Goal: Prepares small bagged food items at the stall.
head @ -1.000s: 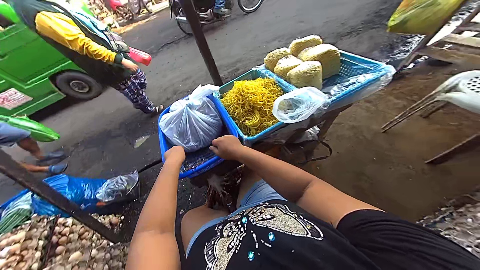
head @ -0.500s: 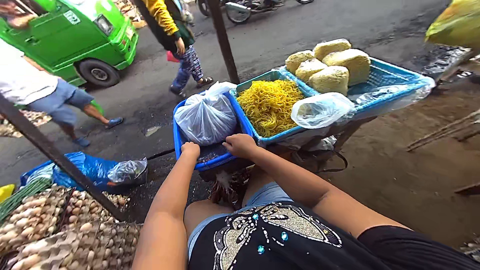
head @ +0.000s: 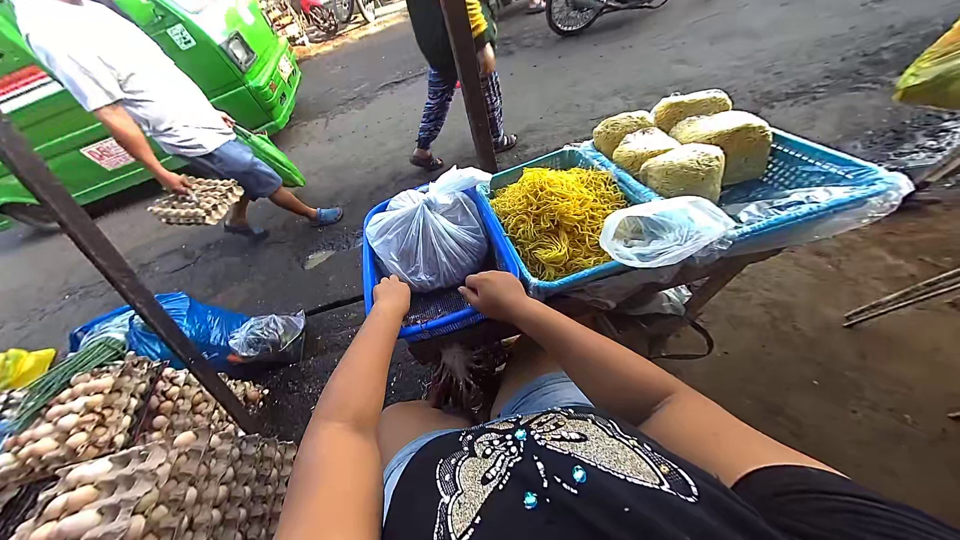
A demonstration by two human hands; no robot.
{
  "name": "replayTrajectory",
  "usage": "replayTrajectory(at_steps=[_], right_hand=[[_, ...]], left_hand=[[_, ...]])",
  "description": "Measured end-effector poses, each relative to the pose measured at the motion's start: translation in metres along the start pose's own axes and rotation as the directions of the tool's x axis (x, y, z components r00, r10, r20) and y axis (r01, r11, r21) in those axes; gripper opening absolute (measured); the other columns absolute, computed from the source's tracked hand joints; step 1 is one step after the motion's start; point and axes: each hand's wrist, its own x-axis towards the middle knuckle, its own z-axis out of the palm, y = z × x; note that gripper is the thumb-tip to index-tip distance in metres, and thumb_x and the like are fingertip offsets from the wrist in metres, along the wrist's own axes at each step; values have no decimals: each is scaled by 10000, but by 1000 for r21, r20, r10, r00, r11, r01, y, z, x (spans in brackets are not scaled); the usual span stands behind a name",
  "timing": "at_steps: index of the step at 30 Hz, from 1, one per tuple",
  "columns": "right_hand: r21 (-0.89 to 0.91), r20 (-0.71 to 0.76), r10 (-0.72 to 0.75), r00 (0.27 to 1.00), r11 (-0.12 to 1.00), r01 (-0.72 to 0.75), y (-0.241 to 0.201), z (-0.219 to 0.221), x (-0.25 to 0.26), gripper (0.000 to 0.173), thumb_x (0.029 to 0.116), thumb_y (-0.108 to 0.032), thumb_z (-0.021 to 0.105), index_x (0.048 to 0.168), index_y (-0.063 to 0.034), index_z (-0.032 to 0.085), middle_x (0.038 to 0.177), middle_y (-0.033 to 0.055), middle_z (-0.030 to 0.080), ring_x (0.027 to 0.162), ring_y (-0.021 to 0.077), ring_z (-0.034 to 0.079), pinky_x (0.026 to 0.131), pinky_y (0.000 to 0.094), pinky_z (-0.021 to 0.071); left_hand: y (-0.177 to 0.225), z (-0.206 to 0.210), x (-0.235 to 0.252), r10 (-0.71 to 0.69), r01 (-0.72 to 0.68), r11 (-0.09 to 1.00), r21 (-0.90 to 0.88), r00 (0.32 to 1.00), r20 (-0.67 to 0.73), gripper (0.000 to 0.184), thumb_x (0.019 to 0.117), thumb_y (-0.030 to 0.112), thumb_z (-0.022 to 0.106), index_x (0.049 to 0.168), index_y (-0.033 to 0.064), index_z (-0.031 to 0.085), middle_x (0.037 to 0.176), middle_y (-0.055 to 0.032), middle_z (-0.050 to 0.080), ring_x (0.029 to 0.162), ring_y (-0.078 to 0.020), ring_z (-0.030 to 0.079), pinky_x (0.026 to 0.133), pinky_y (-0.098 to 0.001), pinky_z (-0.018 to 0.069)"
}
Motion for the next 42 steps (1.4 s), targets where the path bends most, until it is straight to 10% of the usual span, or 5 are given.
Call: replayTrajectory(at_steps=[10, 42], right_hand=[[6, -27, -10, 1000, 1000, 10, 1, 2, 0, 486, 1097, -379, 340, 1063, -8, 652, 1105, 194, 689, 1152, 341, 645, 955, 550, 482], [38, -38, -27, 999, 999, 29, 5, 4, 0, 460, 1101, -359, 358, 1076, -7, 654, 1108, 200, 690, 1143, 358, 647, 936, 576, 485]], left_hand=[[5, 6, 18, -54, 37, 970, 241, 996, 66, 423, 982, 194, 596, 1324, -54, 609, 1560, -229, 408, 1438, -393, 387, 1122, -569, 354], [0, 5, 8, 62, -71, 981, 180, 997, 55, 458, 921, 312, 682, 1267, 12, 668, 1372, -195, 624, 1377, -396, 484, 1115, -635, 336]])
